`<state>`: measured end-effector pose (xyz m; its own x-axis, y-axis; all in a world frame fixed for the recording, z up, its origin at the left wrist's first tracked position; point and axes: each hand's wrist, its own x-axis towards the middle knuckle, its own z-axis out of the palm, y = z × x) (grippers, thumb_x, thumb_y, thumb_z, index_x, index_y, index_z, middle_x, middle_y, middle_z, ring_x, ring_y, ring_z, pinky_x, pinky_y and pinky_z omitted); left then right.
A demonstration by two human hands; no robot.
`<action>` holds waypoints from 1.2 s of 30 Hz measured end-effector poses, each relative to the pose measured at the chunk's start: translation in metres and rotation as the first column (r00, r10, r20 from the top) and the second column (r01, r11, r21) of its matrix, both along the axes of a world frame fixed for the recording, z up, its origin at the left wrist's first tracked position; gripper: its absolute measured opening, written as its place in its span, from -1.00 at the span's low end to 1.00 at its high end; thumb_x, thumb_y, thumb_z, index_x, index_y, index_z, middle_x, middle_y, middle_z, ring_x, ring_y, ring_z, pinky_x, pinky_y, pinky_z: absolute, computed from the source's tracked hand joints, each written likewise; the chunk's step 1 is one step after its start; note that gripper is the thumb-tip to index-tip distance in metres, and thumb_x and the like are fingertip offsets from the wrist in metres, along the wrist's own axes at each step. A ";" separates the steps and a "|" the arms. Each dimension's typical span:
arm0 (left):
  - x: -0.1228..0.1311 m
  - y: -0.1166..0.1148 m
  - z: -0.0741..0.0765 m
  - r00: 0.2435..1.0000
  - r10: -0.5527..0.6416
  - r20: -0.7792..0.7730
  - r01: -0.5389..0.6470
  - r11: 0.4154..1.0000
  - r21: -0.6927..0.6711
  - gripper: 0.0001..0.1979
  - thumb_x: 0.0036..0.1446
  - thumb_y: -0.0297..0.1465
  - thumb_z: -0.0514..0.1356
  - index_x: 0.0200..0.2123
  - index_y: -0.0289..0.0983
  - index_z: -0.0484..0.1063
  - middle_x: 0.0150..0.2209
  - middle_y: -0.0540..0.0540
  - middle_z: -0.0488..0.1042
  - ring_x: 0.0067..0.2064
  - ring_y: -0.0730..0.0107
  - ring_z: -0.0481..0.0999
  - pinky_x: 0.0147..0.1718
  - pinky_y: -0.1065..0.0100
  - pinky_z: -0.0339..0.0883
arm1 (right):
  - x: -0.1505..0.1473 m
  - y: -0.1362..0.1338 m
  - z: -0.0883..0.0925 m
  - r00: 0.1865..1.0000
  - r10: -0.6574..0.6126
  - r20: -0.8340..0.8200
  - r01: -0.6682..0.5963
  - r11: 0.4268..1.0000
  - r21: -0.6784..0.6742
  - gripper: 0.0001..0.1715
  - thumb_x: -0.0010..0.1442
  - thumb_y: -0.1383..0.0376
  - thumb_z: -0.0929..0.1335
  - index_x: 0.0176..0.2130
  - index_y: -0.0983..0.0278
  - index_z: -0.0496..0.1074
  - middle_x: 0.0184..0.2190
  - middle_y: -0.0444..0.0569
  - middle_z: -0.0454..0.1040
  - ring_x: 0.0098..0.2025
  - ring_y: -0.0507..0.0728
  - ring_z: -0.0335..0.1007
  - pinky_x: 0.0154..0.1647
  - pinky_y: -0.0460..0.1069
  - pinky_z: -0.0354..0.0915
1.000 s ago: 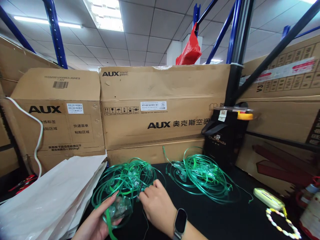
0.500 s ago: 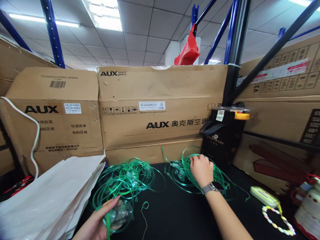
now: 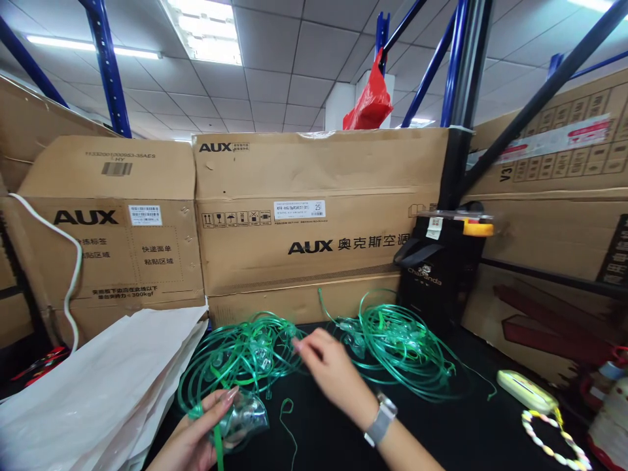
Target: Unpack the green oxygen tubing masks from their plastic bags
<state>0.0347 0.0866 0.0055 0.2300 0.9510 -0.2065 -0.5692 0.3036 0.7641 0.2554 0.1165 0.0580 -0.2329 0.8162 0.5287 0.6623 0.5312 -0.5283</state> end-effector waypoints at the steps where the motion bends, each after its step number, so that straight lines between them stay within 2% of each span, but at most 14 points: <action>1: -0.001 0.000 0.001 1.000 0.004 -0.005 -0.004 1.000 0.004 -0.71 -0.33 -0.31 0.41 -0.47 -0.29 0.49 -0.50 -0.01 0.52 -0.45 0.37 0.50 -0.45 0.40 0.33 | -0.013 -0.007 -0.006 0.992 0.114 -0.052 -0.117 0.990 -0.074 -0.61 0.24 0.16 0.18 -0.48 0.27 0.38 -0.47 -0.10 0.31 -0.39 0.04 0.27 -0.35 -0.09 0.21; 3: -0.002 0.000 0.002 1.000 -0.007 0.006 0.007 1.000 0.012 -0.68 -0.31 -0.30 0.40 -0.39 -0.28 0.51 -0.42 -0.06 0.56 -0.36 0.29 0.53 -0.39 0.37 0.33 | -0.034 -0.018 -0.018 0.964 0.232 -0.132 -0.254 0.949 -0.187 -0.73 0.14 0.13 0.29 -0.44 0.27 0.40 -0.44 -0.13 0.30 -0.42 0.00 0.24 -0.41 -0.12 0.20; 5: -0.003 0.000 0.003 0.998 -0.036 0.043 0.035 0.999 0.020 -0.63 -0.27 -0.32 0.39 -0.29 -0.27 0.50 -0.33 -0.11 0.58 -0.27 0.22 0.54 -0.32 0.35 0.34 | -0.044 -0.023 -0.030 0.943 0.253 -0.216 -0.304 0.921 -0.245 -0.73 0.02 0.12 0.39 -0.44 0.28 0.39 -0.44 -0.16 0.26 -0.46 -0.02 0.18 -0.47 -0.14 0.17; 8: -0.004 0.000 0.003 0.997 -0.051 0.064 0.052 0.999 -0.016 -0.62 -0.24 -0.32 0.37 -0.26 -0.27 0.50 -0.28 -0.13 0.58 -0.21 0.19 0.53 -0.27 0.31 0.35 | -0.044 -0.017 -0.039 0.910 0.224 -0.350 -0.329 0.902 -0.280 -0.61 -0.05 0.03 0.40 -0.51 0.30 0.35 -0.48 -0.18 0.20 -0.49 -0.04 0.13 -0.50 -0.14 0.13; 11: -0.003 -0.001 0.003 0.999 -0.019 0.033 0.022 0.997 -0.079 -0.58 -0.30 -0.29 0.39 -0.28 -0.30 0.50 -0.28 -0.16 0.57 -0.24 0.14 0.54 -0.24 0.22 0.38 | -0.038 -0.006 -0.040 0.858 0.182 -0.481 -0.351 0.890 -0.291 -0.53 -0.07 -0.05 0.38 -0.54 0.30 0.31 -0.51 -0.18 0.21 -0.47 -0.01 0.15 -0.46 -0.11 0.14; 13: -0.001 -0.002 0.003 0.999 0.020 -0.027 -0.022 0.997 -0.073 -0.53 -0.35 -0.25 0.41 -0.29 -0.31 0.49 -0.31 -0.16 0.56 -0.28 0.11 0.54 -0.29 0.16 0.41 | -0.035 0.000 -0.038 0.821 0.136 -0.555 -0.363 0.874 -0.324 -0.54 -0.06 -0.06 0.37 -0.51 0.29 0.31 -0.54 -0.19 0.24 -0.48 0.00 0.16 -0.43 -0.09 0.14; 16: 0.001 -0.003 0.002 0.987 0.102 -0.122 -0.105 0.994 -0.024 -0.48 -0.40 -0.21 0.42 -0.29 -0.30 0.46 -0.42 -0.08 0.53 -0.40 0.19 0.53 -0.42 0.16 0.44 | -0.034 0.002 -0.037 0.782 0.086 -0.618 -0.378 0.853 -0.360 -0.55 -0.05 -0.04 0.37 -0.49 0.30 0.31 -0.56 -0.18 0.28 -0.48 0.00 0.17 -0.42 -0.09 0.11; 21: 0.002 0.001 -0.004 0.933 0.282 -0.225 -0.274 0.959 0.064 -0.51 -0.43 -0.14 0.40 -0.43 -0.27 0.34 -0.65 0.13 0.36 -0.67 0.51 0.38 -0.63 0.37 0.38 | -0.038 -0.003 -0.039 0.763 0.108 -0.638 -0.440 0.810 -0.389 -0.57 -0.09 -0.02 0.40 -0.50 0.28 0.30 -0.60 -0.21 0.26 -0.51 -0.01 0.14 -0.46 -0.11 0.07; 23: 0.002 0.003 -0.006 0.923 0.295 -0.245 -0.282 0.955 0.087 -0.53 -0.40 -0.09 0.37 -0.49 -0.26 0.29 -0.67 0.15 0.35 -0.71 0.53 0.35 -0.67 0.39 0.35 | -0.041 -0.005 -0.041 0.765 0.131 -0.631 -0.461 0.795 -0.394 -0.58 -0.09 0.00 0.41 -0.49 0.28 0.31 -0.60 -0.22 0.26 -0.51 -0.02 0.14 -0.46 -0.11 0.07; 28: -0.001 0.004 -0.012 0.929 0.249 -0.275 -0.214 0.965 0.153 -0.57 -0.27 -0.08 0.32 -0.52 -0.25 0.24 -0.68 0.14 0.38 -0.74 0.52 0.35 -0.69 0.40 0.33 | -0.045 -0.005 -0.047 0.787 0.140 -0.601 -0.467 0.771 -0.433 -0.55 -0.08 -0.03 0.38 -0.53 0.31 0.34 -0.60 -0.20 0.26 -0.50 0.00 0.14 -0.42 -0.09 0.08; 31: -0.003 0.005 -0.017 0.918 0.216 -0.332 -0.146 0.964 0.221 -0.54 -0.29 -0.05 0.31 -0.47 -0.27 0.28 -0.67 0.13 0.39 -0.74 0.50 0.37 -0.73 0.44 0.30 | -0.046 -0.003 -0.052 0.819 0.104 -0.565 -0.409 0.796 -0.447 -0.55 -0.06 -0.02 0.36 -0.58 0.30 0.29 -0.61 -0.18 0.26 -0.50 0.02 0.16 -0.41 -0.08 0.11; 33: -0.001 0.006 -0.020 0.916 0.201 -0.349 -0.126 0.966 0.225 -0.53 -0.30 -0.02 0.29 -0.46 -0.27 0.28 -0.67 0.14 0.38 -0.77 0.50 0.36 -0.77 0.44 0.28 | -0.048 -0.005 -0.052 0.865 0.065 -0.498 -0.311 0.847 -0.430 -0.59 0.02 0.03 0.33 -0.59 0.28 0.24 -0.61 -0.17 0.25 -0.50 0.03 0.17 -0.44 -0.07 0.13; 35: 0.002 0.008 -0.022 0.912 0.226 -0.341 -0.164 0.966 0.201 -0.54 -0.28 -0.01 0.27 -0.49 -0.26 0.26 -0.70 0.17 0.36 -0.81 0.52 0.31 -0.79 0.43 0.27 | -0.051 -0.011 -0.051 0.928 0.055 -0.369 -0.184 0.928 -0.323 -0.66 0.11 0.15 0.27 -0.58 0.27 0.20 -0.57 -0.13 0.26 -0.47 0.06 0.19 -0.43 -0.05 0.17; 36: 0.003 0.009 -0.023 0.908 0.251 -0.337 -0.195 0.962 0.193 -0.55 -0.27 -0.01 0.27 -0.51 -0.26 0.25 -0.72 0.18 0.34 -0.83 0.54 0.28 -0.81 0.44 0.24 | -0.053 -0.016 -0.049 0.959 0.064 -0.276 -0.127 0.968 -0.217 -0.70 0.14 0.22 0.24 -0.56 0.27 0.20 -0.53 -0.11 0.27 -0.43 0.07 0.21 -0.39 -0.03 0.19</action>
<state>0.0380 0.0958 -0.0173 -0.0532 0.9950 -0.0844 -0.2913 0.0653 0.9544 0.2028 0.1008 0.0092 -0.1932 0.9038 0.3818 0.4337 0.4278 -0.7930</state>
